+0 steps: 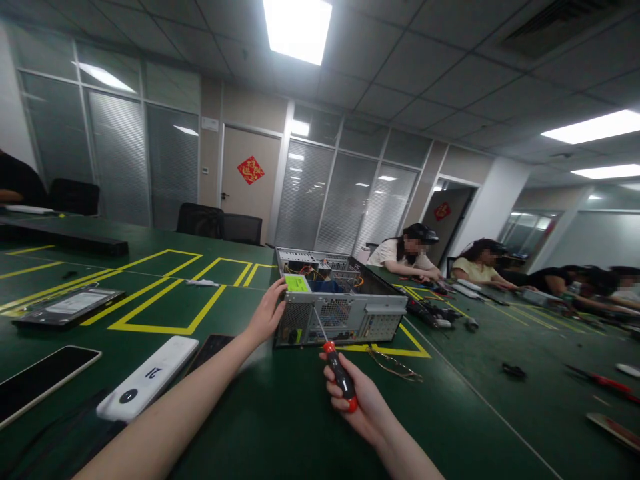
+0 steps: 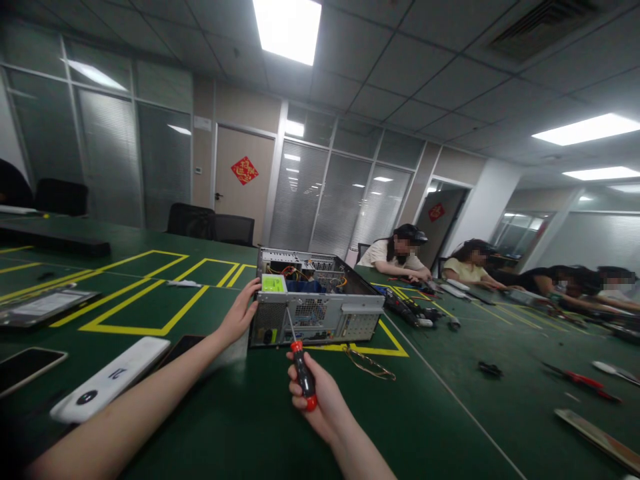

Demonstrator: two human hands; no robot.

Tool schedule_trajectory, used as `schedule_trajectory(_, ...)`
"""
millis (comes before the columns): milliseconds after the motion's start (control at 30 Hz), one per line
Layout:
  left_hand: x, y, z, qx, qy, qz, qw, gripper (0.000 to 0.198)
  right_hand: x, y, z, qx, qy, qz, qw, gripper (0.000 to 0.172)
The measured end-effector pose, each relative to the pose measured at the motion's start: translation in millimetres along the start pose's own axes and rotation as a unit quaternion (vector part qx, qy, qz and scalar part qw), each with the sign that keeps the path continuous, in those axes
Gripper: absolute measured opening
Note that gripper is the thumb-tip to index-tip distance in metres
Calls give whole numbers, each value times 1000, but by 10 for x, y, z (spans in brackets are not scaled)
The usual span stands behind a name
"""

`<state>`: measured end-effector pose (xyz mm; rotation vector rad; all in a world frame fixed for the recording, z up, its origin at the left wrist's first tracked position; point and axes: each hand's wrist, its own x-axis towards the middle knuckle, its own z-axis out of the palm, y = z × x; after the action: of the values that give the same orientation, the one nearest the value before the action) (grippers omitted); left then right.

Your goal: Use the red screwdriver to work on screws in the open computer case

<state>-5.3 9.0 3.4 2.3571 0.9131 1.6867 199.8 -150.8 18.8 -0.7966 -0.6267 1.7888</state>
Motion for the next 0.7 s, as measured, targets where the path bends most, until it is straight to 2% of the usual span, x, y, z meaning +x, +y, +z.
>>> schedule_trajectory(233, 0, -7, 5, -2, -3, -1, 1000, 38, 1, 14, -24, -4, -9, -10, 1000, 30)
schedule_trajectory(700, 3, -6, 9, -6, 4, 6, 1000, 38, 19, 3, -41, 4, 16, 11, 1000, 29)
